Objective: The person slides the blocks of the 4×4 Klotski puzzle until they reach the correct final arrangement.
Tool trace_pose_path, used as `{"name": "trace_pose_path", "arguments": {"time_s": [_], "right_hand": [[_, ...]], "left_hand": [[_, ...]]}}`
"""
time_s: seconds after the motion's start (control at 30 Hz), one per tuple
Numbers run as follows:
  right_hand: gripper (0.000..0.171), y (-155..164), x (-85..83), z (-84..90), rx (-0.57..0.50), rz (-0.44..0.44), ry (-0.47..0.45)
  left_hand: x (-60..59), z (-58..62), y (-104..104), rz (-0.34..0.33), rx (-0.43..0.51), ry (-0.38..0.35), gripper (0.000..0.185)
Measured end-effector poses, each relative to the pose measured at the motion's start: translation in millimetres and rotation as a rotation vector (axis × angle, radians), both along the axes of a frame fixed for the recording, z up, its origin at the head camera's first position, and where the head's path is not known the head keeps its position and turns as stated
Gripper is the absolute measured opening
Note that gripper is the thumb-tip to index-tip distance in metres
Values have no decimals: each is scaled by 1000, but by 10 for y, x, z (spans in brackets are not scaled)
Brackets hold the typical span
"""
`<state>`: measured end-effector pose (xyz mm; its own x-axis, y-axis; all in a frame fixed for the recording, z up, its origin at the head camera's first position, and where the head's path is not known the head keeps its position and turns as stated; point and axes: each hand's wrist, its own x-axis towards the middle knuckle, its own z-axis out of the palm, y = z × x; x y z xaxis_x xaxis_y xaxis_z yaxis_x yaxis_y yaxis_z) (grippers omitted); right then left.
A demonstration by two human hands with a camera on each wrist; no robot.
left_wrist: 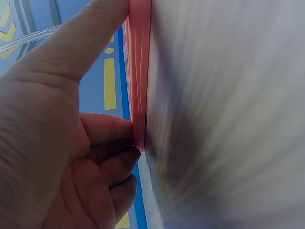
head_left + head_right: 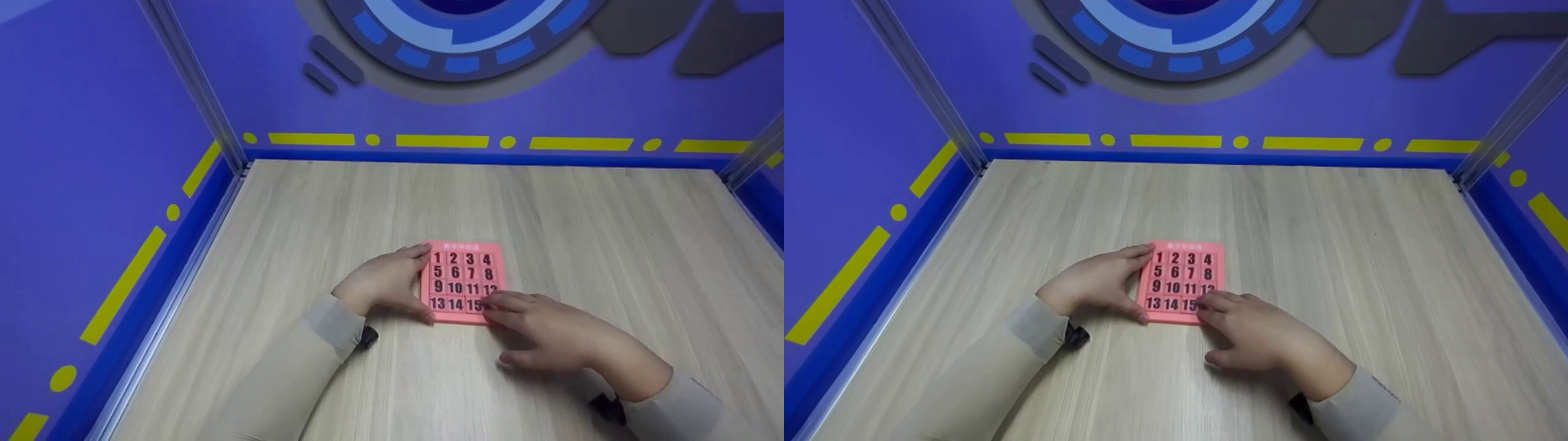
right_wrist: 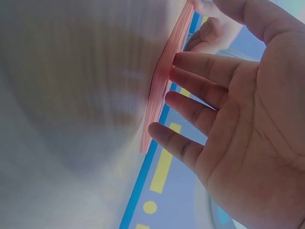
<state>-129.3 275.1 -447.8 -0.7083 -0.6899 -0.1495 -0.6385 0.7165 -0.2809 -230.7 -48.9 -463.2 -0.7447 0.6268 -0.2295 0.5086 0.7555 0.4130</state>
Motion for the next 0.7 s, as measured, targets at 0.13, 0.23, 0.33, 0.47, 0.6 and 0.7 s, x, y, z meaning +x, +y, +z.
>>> {"name": "trace_pose_path", "arguments": {"time_s": [0.13, 0.23, 0.33, 0.47, 0.6, 0.7], "right_hand": [[76, -4, 3, 1, -5, 3, 0], [76, 0, 1, 0, -5, 8, 7], [74, -4, -5, -13, -5, 9, 9], [72, -4, -29, -31, -6, 14, 17], [70, -7, -74, -44, 5, 15, 12], [67, -6, -116, -48, 5, 14, 8]], "left_hand": [[8, -11, 16, 3, -3, -8, 134], [13, -13, 31, 6, -7, -14, 134], [15, -14, 40, 13, -17, -12, 134], [-8, -15, 43, 16, -28, -6, 135], [-48, -16, 31, 7, -45, 2, 135], [-78, -8, 15, -4, -69, 28, 136]]}}
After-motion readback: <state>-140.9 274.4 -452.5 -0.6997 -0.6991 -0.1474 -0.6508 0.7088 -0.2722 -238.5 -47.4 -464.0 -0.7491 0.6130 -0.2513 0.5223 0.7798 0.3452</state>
